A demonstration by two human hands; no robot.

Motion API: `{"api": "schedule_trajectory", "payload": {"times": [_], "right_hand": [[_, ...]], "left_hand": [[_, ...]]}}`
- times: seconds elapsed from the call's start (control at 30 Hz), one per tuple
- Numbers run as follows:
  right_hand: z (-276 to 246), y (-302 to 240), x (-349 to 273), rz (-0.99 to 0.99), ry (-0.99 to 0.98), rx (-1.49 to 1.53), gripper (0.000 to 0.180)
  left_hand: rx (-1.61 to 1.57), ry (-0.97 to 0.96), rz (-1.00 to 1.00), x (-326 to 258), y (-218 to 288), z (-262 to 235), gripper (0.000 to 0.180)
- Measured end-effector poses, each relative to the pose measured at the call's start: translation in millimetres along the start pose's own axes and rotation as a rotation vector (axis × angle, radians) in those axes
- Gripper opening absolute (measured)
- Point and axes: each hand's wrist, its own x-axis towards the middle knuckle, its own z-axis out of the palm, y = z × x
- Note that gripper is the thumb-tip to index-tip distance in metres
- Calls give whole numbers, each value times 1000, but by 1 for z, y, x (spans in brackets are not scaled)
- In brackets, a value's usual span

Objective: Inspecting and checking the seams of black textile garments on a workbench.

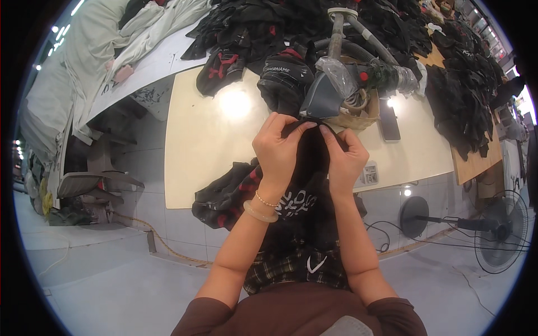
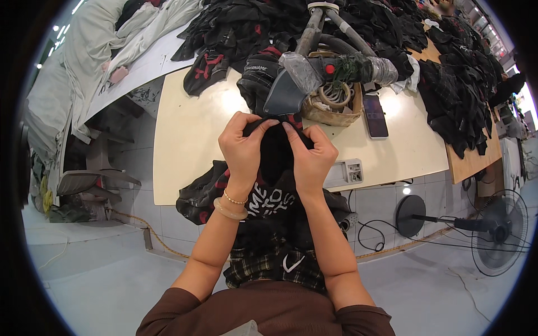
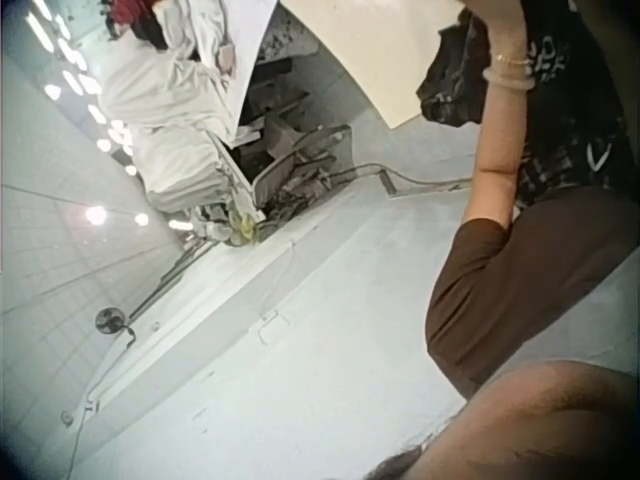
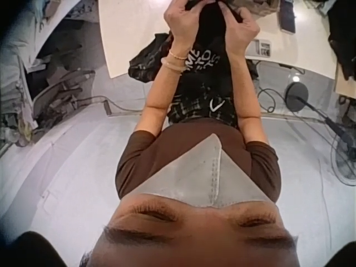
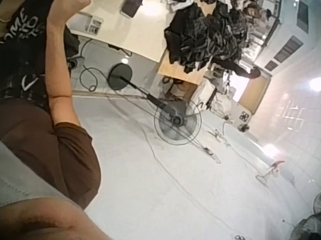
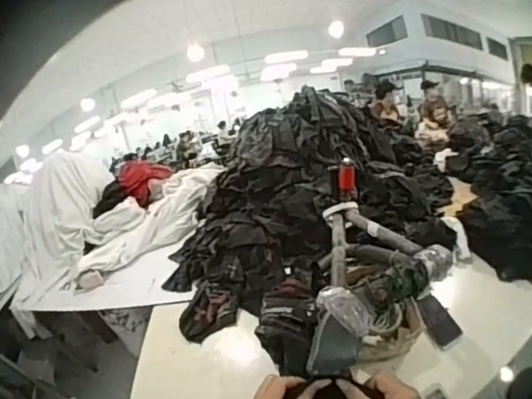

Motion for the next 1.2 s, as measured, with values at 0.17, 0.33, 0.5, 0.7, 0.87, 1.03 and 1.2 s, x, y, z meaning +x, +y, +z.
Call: {"api": "schedule_trajectory", "payload": {"times": [0.17,0.33,0.5,0.7,0.87,1.03,1.2], "right_hand": [[7,1,-1,-21,-8,1,35],[2,-2,-2,6,0,2,35],[-18,5,3,-111,-185,-33,16],[-43,-6,-1,-104,-375,-90,27],[-48,-8,-4,-103,-393,-55,28],[-50,-22,-3,-125,-467,-34,28],[-53,-36,-1,-43,-615,-199,28]], "left_hand": [[-1,16,-77,2,2,-7,22],[-26,-8,-40,0,3,-4,22],[0,-171,10,0,0,-22,23],[-81,-405,-70,-15,11,-53,32],[-140,-424,-91,-20,13,-56,38],[-109,-509,-160,-16,14,-57,26],[-126,-458,-125,-14,20,-54,19]]}}
